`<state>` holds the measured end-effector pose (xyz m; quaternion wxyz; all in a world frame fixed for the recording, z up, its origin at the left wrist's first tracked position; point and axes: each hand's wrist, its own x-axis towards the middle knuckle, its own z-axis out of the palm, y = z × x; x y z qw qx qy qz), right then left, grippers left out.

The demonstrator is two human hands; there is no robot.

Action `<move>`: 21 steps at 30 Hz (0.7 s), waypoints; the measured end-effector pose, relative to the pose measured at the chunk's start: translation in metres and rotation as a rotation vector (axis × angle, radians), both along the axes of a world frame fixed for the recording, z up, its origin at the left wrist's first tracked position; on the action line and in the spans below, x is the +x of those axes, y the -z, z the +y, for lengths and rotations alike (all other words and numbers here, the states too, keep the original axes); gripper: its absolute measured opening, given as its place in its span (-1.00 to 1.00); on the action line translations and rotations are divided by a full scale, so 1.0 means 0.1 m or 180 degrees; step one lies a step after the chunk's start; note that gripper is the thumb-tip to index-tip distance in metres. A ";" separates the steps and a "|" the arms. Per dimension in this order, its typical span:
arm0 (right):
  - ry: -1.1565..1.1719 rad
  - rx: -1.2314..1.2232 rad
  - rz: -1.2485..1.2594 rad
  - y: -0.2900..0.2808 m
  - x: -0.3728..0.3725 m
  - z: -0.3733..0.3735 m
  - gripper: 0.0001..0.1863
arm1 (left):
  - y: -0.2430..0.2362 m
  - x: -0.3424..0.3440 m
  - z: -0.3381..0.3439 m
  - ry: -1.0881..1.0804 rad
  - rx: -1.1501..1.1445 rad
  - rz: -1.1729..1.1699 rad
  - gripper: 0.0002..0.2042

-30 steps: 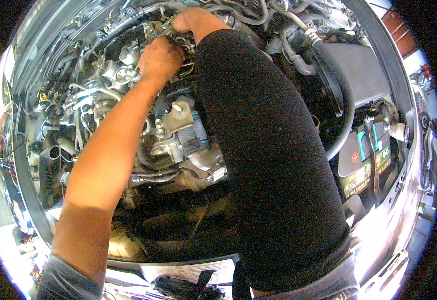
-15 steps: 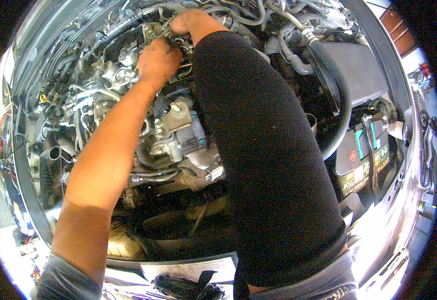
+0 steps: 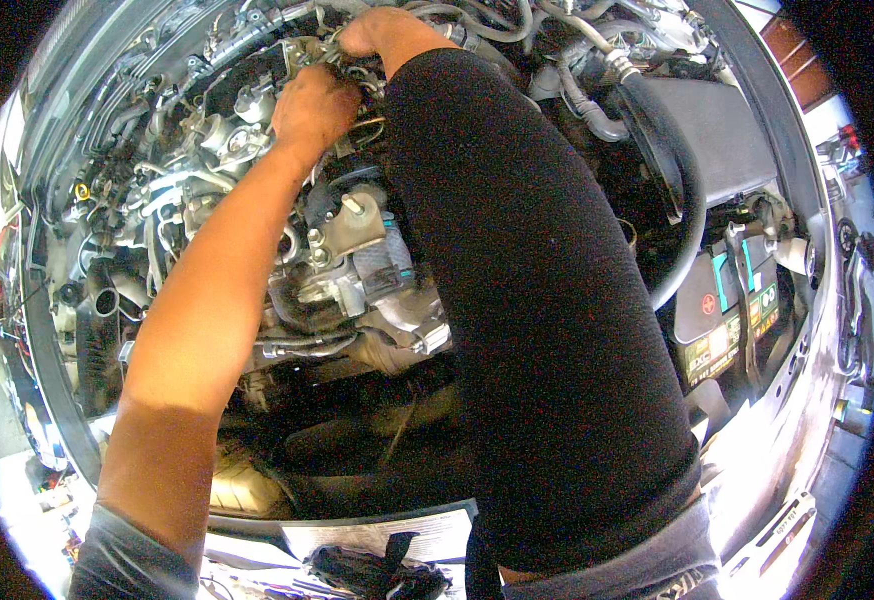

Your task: The person removes protective newspaper from the front of a car with the hood open, then reaches into the engine bay to manipulate hoses and components. The person uses both hands to adjust and connect parts within the engine compartment.

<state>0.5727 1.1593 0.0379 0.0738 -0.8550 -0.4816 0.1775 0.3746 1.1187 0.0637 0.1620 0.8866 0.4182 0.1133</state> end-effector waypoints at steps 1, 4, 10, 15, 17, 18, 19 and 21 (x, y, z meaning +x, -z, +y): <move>0.0041 0.0048 -0.0072 0.01 -0.04 0.06 -0.45 | -0.02 0.01 0.00 -0.0017 -0.0063 0.0031 -0.61; 0.0111 0.0288 -0.0157 0.10 -0.04 0.12 -0.44 | -0.06 -0.01 -0.04 -0.0004 -0.0106 0.0059 -0.60; 0.0150 0.0220 0.0027 0.17 -0.01 0.07 -0.43 | -0.03 -0.07 -0.09 -0.0074 0.0022 -0.0054 -0.62; 0.0433 0.0433 -0.0154 0.18 -0.03 0.15 -0.43 | -0.01 -0.01 0.00 -0.0004 0.0002 0.0026 -0.61; 0.0004 0.0274 -0.0146 0.17 -0.01 0.16 -0.44 | -0.02 0.02 -0.01 -0.0034 -0.0049 0.0084 -0.61; -0.0207 0.0217 -0.0156 0.15 -0.01 0.16 -0.44 | -0.03 0.02 -0.01 -0.0061 -0.0046 0.0063 -0.61; -0.0075 0.0227 -0.0099 0.13 0.01 0.14 -0.44 | -0.03 0.03 -0.02 -0.0085 -0.0032 0.0051 -0.62; 0.0145 0.0231 0.0044 0.11 -0.02 0.08 -0.44 | -0.02 -0.01 -0.05 -0.0086 0.0027 -0.0024 -0.61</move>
